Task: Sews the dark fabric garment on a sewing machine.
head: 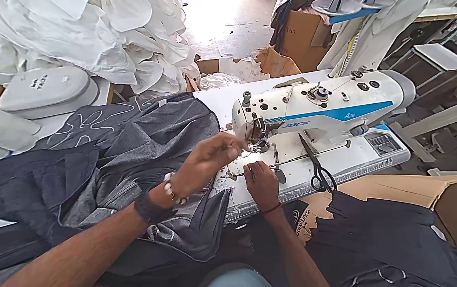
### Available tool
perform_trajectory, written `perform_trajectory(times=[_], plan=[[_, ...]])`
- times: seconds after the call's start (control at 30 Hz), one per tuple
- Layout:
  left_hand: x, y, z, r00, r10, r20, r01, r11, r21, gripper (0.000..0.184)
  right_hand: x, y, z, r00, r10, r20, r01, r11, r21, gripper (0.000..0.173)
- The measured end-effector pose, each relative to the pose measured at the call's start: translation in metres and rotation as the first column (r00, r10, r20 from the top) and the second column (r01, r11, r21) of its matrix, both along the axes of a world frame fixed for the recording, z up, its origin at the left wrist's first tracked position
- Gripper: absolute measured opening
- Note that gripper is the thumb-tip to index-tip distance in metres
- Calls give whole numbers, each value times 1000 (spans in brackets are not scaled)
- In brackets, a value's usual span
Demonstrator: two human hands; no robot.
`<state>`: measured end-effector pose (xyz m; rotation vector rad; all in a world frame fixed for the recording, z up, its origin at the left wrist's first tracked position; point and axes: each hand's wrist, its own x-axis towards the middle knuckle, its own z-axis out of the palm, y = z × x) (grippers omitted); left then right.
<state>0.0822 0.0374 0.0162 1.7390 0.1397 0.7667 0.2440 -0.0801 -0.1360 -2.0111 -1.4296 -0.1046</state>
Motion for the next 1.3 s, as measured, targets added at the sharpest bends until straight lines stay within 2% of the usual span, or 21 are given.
perform_trajectory(times=[0.07,0.1,0.17,0.27,0.3,0.33,0.4,0.47,0.57,0.67,0.73,0.9,1.17,1.23,1.3], plan=[[-19,-6,15,994,80,-72,-53,947,318,26,-2,-1,0,1000,-7,-5,7,1000,4,32],[-24,-7,21,995,72,-63,-43,926,376,24,-1,1,1,1000,-14,-4,14,1000,1,32],[-24,-6,29,1000,-4,-3,5,958,287,22,-3,2,2,1000,-26,2,26,999,-23,32],[-15,0,22,998,-28,53,28,1000,-12,15,-3,1,1,1000,-19,9,20,999,-34,32],[-12,1,20,999,39,-4,-39,999,-4,13,-2,0,1,1000,-15,-1,15,1000,-19,32],[-8,0,18,981,166,-98,-157,983,90,13,-2,-1,0,1000,-16,-25,16,1000,5,31],[3,-3,15,879,405,-251,-343,904,257,18,-2,-5,1,993,-30,-114,42,994,98,25],[16,-6,20,803,470,-367,-402,881,248,29,-3,-8,6,981,-73,-180,118,960,252,19],[34,-10,24,790,438,-429,-428,895,125,38,-5,-15,17,972,-101,-212,176,911,373,16],[45,-15,24,821,409,-398,-441,897,11,26,-5,-22,27,952,-103,-290,223,880,419,16],[45,-17,24,837,412,-360,-443,897,-4,18,-2,-25,38,942,-90,-325,240,856,459,16],[27,-16,21,888,420,-186,-371,895,249,17,15,-14,74,968,-150,-203,237,812,533,13],[16,-20,17,862,491,-123,-400,810,429,17,17,28,93,944,-329,41,257,805,535,16],[19,-19,15,869,482,-114,-383,799,463,17,18,31,92,942,-335,0,278,784,555,12],[24,-17,14,870,482,-106,-378,788,486,17,22,30,90,950,-272,-151,309,765,564,10]])
